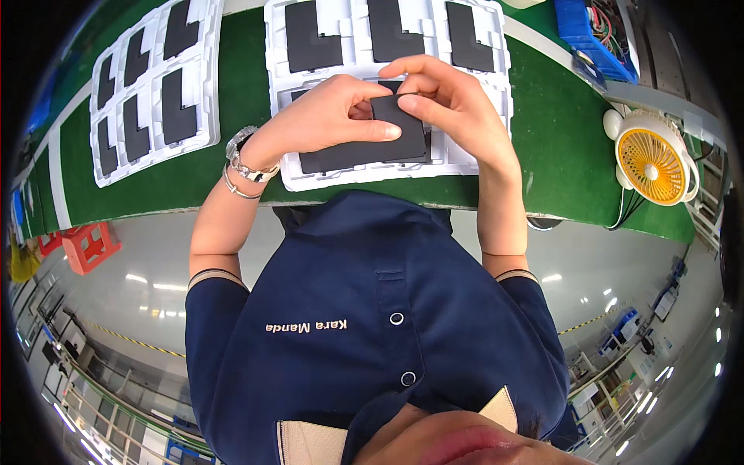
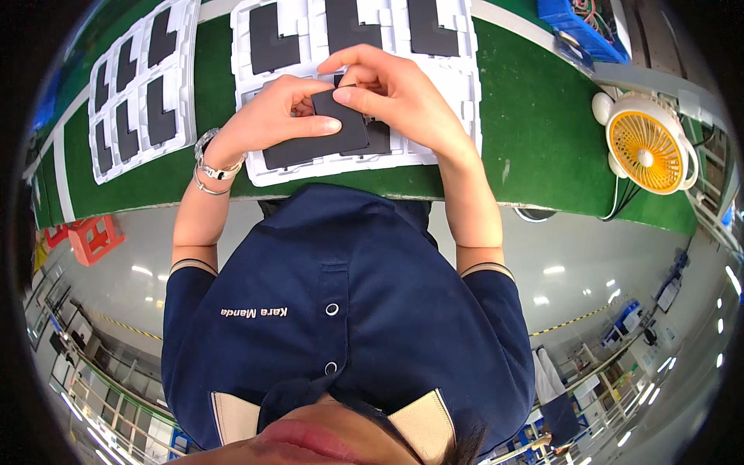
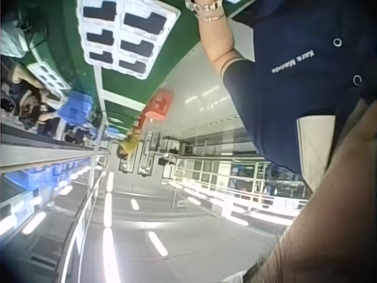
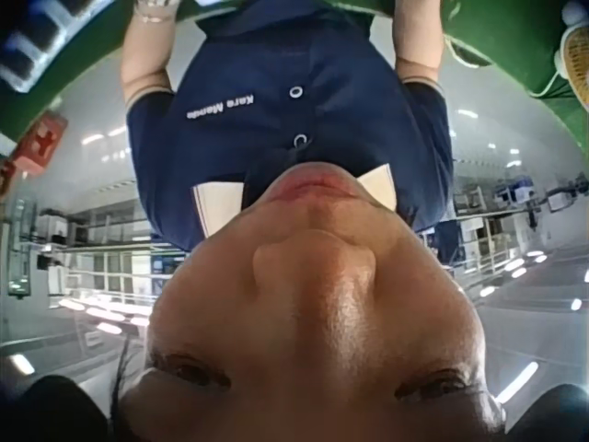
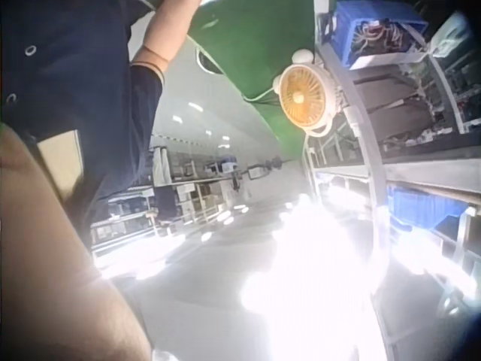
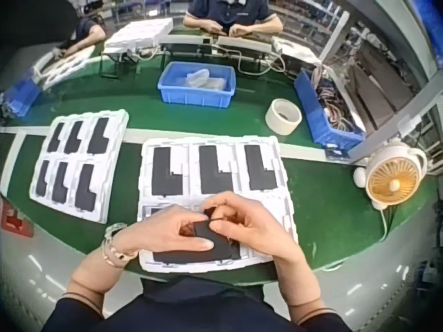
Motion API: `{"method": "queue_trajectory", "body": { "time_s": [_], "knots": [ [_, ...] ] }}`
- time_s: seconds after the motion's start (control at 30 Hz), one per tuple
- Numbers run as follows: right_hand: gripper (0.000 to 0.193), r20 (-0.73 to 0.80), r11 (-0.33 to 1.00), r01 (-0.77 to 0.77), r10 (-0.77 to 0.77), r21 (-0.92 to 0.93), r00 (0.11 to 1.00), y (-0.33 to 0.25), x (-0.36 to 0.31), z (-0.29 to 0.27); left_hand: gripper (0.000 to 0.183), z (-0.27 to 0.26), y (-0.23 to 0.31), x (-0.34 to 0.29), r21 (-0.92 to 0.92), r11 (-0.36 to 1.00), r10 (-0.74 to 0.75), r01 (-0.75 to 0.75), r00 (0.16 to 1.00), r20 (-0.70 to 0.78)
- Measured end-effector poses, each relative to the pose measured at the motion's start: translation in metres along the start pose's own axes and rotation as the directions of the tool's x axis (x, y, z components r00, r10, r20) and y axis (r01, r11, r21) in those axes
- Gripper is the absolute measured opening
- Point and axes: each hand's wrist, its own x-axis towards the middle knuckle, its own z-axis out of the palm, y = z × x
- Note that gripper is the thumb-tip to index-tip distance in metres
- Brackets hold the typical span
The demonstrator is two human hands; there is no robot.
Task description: Manually assemble and inspect black L-shaped electronic or plastic components on a production line tray.
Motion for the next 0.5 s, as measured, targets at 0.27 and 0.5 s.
{"method": "queue_trajectory", "body": {
  "time_s": [0.27, 0.5],
  "knots": [
    [0.030, -0.578, 0.988, -0.022, -0.073, -0.155, 0.813, 0.031, -0.083, -0.041, 0.043, 0.011, -0.020, -0.046, 0.695, 0.597, 0.402, 0.401, 0.600, -0.692],
    [0.032, -0.782, 0.942, -0.188, -0.110, -0.279, 0.613, 0.060, -0.119, -0.017, 0.039, 0.027, -0.033, -0.064, 0.618, 0.569, 0.271, 0.543, 0.586, -0.764]
  ]
}}
